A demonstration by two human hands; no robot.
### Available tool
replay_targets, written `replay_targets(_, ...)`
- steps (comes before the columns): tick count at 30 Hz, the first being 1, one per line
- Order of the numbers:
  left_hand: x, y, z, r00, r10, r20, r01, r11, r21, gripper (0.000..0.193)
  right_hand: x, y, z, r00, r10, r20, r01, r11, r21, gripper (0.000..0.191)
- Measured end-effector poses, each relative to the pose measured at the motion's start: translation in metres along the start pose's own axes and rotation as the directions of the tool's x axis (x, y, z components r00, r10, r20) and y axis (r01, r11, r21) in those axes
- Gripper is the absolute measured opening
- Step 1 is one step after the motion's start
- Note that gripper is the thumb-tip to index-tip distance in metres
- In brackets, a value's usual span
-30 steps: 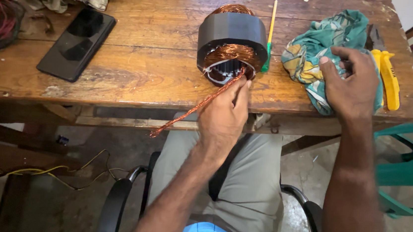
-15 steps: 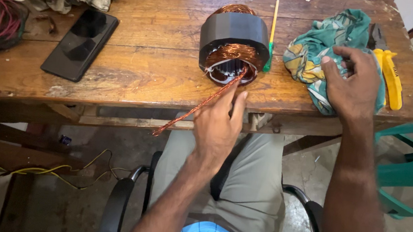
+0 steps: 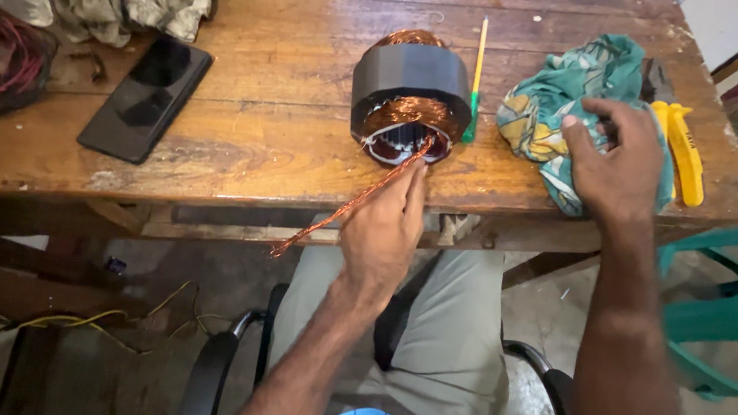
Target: The person twists strands of copper wire together by hand on a wooden workbench. They repeatedly gather and twist the wire ends, occasionally using a pencil to assist in aligning the strands. The work continues with the person manipulating the wire bundle and adjusting its position on the table.
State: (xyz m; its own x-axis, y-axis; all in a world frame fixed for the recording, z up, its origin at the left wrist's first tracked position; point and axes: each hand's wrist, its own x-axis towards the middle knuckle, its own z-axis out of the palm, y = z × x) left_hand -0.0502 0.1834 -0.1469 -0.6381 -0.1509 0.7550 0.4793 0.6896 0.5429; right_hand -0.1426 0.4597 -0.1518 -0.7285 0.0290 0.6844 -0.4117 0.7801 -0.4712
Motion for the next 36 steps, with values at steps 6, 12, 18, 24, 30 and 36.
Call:
replay_targets(6, 0.001, 0.005, -0.013, 0.999, 0.028, 0.044, -0.032, 0.995, 0.095, 0.018, 0.0, -0.013, -0.007, 0.993, 0.119, 0.001, -0.118, 0.981, 0.156, 0.028)
replay_targets(12, 0.01, 0.028, -0.035, 0.998, 0.0, 0.063, 0.009, 0.99, -0.14, 0.01, 0.016, -0.045, -0.016, 0.949, 0.296, 0.109, -0.316, 0.882, 0.349, 0.026)
replay_targets(18, 0.011, 0.042, -0.051, 0.944, -0.269, 0.193, 0.323, 0.875, -0.361, 0.016, -0.011, -0.134, -0.023, 0.958, -0.224, -0.177, 0.203, 0.97, -0.131, 0.026)
replay_targets(24, -0.024, 0.054, -0.09, 0.886, -0.258, 0.384, 0.404, 0.836, -0.372, 0.015, -0.042, -0.2, 0.013, 0.916, -0.397, 0.054, 0.385, 0.91, 0.156, 0.032)
replay_targets(30, -0.017, 0.054, -0.147, 0.966, 0.086, 0.244, -0.031, 0.975, -0.222, 0.023, -0.079, -0.229, 0.026, 0.997, 0.059, -0.057, -0.03, 0.908, 0.419, 0.016)
replay_targets(36, 0.03, 0.049, -0.185, 0.96, 0.273, 0.069, -0.279, 0.954, 0.108, 0.031, -0.098, -0.248, 0.016, 0.976, 0.168, -0.135, -0.03, 0.728, 0.685, 0.022)
